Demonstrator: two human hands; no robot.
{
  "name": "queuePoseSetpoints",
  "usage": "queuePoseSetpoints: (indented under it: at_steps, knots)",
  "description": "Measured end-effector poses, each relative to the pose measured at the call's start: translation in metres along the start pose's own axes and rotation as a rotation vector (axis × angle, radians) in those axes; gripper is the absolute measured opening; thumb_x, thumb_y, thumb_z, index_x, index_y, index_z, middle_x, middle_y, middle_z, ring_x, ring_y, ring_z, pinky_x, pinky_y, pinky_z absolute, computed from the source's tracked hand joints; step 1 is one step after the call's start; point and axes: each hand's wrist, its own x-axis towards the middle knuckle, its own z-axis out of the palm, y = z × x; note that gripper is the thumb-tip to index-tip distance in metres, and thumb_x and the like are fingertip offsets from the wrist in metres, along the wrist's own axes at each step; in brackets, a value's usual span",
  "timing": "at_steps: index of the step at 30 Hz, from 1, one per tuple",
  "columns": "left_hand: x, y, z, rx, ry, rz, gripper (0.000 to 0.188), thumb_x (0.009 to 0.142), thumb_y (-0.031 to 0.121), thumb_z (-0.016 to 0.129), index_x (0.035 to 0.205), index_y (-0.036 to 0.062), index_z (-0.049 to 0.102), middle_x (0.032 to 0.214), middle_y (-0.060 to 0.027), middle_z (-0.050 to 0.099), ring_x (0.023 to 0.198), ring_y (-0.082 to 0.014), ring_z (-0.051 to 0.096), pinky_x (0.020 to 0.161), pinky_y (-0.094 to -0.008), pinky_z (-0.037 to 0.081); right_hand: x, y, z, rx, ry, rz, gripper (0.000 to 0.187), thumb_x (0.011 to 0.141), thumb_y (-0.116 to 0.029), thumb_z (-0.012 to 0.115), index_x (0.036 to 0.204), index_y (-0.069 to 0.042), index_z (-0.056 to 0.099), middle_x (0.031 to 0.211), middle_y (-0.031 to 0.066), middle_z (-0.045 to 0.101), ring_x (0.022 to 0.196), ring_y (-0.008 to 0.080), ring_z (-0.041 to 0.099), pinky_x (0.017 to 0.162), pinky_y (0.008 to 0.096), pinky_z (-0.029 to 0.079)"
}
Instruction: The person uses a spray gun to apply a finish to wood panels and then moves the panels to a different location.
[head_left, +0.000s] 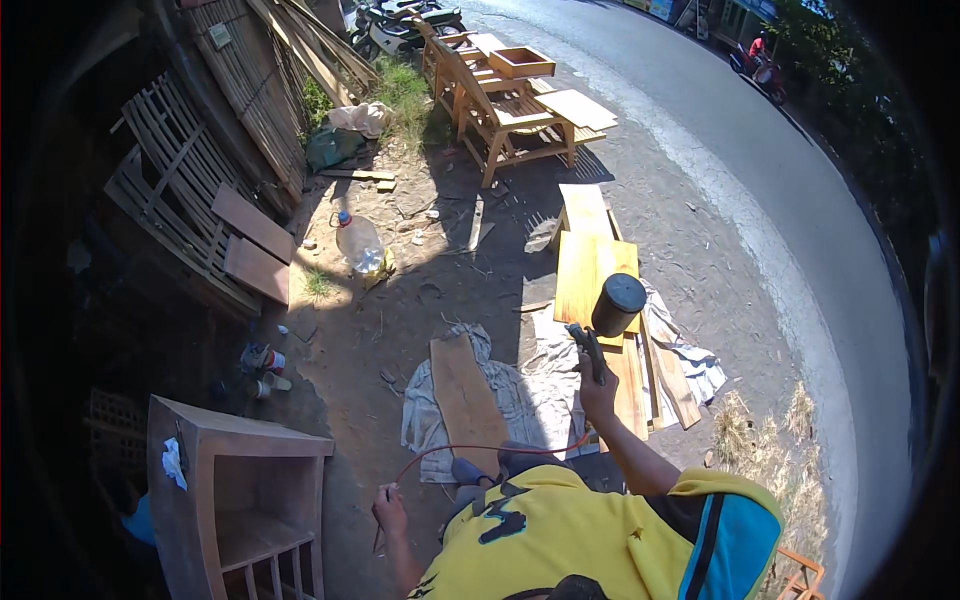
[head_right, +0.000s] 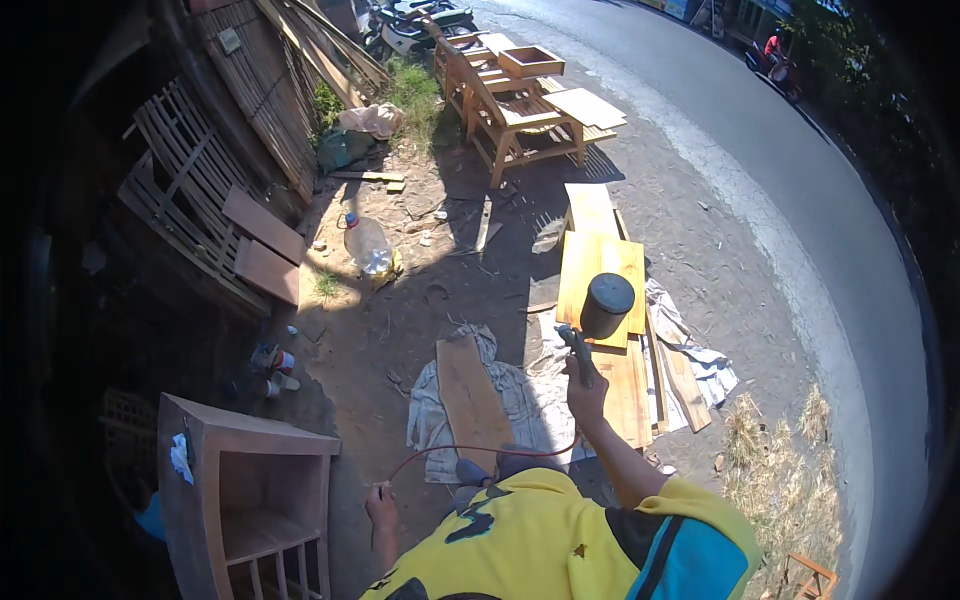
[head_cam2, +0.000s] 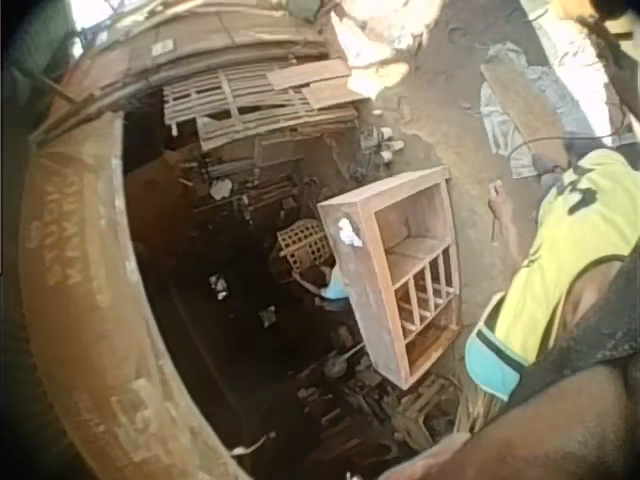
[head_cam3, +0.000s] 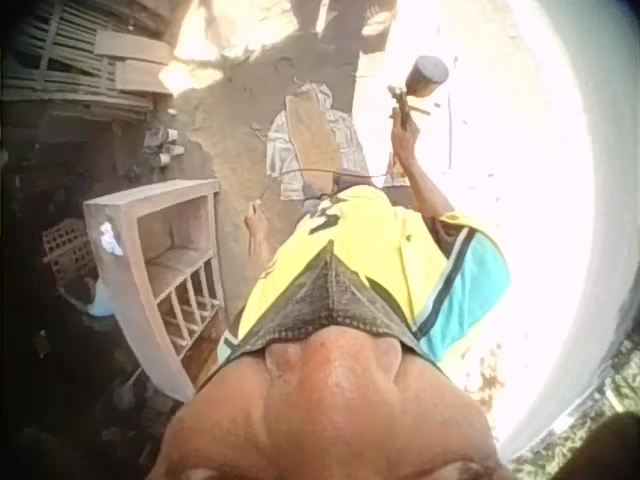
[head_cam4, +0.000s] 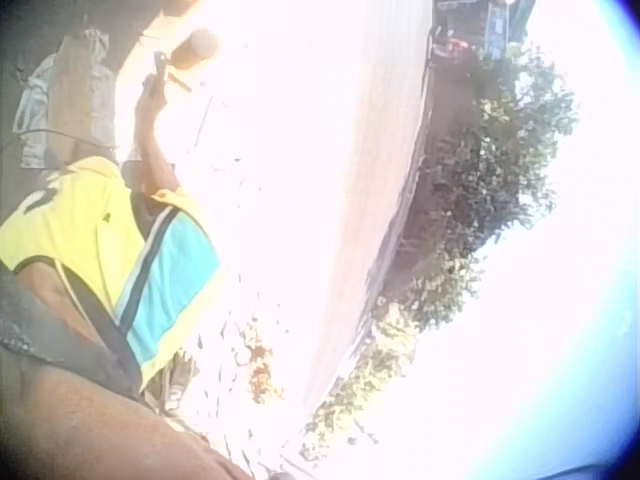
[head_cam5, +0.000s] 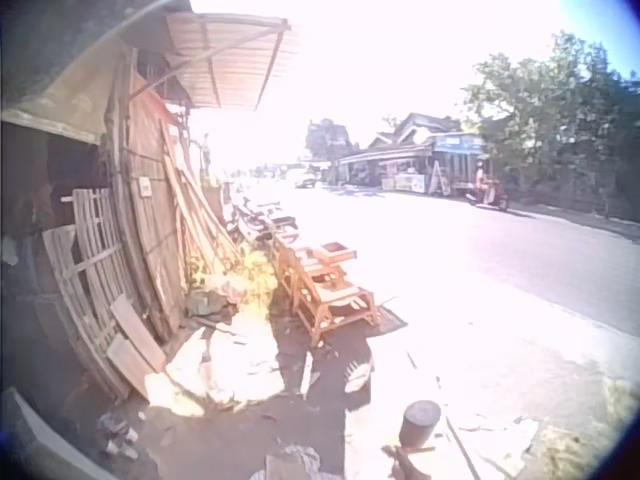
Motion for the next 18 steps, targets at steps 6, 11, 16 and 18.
queuePoseSetpoints:
  at_steps: [6, 11, 16, 18]
  knots:
    - [0.203, 0.047, 0.034, 0.124, -0.305, 0.255, 0.025, 0.100, 0.027, 0.056, 0.100, 0.0043, 0.068, 0.083, -0.0123, 0.071, 0.082, -0.0295, 0.070, 0.075, -0.0422, 0.051, 0.016, -0.007, -0.003, 0.078, 0.471, 0.114, 0.027, 0.101, -0.022, 0.063, 0.097, 0.003, 0.071, 0.077, 0.0060, 0.072, 0.074, 0.0109, 0.065, 0.069, 0.0302, 0.048]
    - [0.344, 0.071, 0.115, 0.189, -0.566, 0.443, 0.029, 0.094, 0.020, 0.064, 0.117, 0.0042, 0.065, 0.104, -0.0176, 0.071, 0.096, -0.0304, 0.069, 0.087, -0.0403, 0.053, 0.063, 0.003, 0.019, 0.028, 0.693, 0.183, 0.032, 0.102, -0.028, 0.062, 0.102, 0.002, 0.071, 0.079, 0.0064, 0.071, 0.076, 0.0126, 0.064, 0.072, 0.0312, 0.048]
    - [0.411, 0.149, 0.163, 0.068, -0.775, 0.209, 0.036, 0.095, 0.022, 0.064, 0.126, 0.0028, 0.063, 0.105, -0.0166, 0.072, 0.099, -0.0252, 0.069, 0.088, -0.0356, 0.053, 0.122, 0.038, 0.059, -0.045, 0.791, 0.312, 0.037, 0.101, -0.033, 0.062, 0.094, 0.003, 0.071, 0.079, 0.0069, 0.071, 0.075, 0.0134, 0.064, 0.069, 0.0323, 0.047]
    - [0.433, 0.161, 0.150, 0.196, -0.816, 0.250, 0.036, 0.096, 0.023, 0.063, 0.125, 0.0015, 0.063, 0.104, -0.0154, 0.072, 0.097, -0.0229, 0.069, 0.085, -0.0346, 0.054, 0.152, 0.043, 0.088, -0.024, 0.818, 0.355, 0.036, 0.100, -0.033, 0.063, 0.092, 0.002, 0.072, 0.078, 0.0067, 0.071, 0.072, 0.0136, 0.064, 0.066, 0.0315, 0.047]
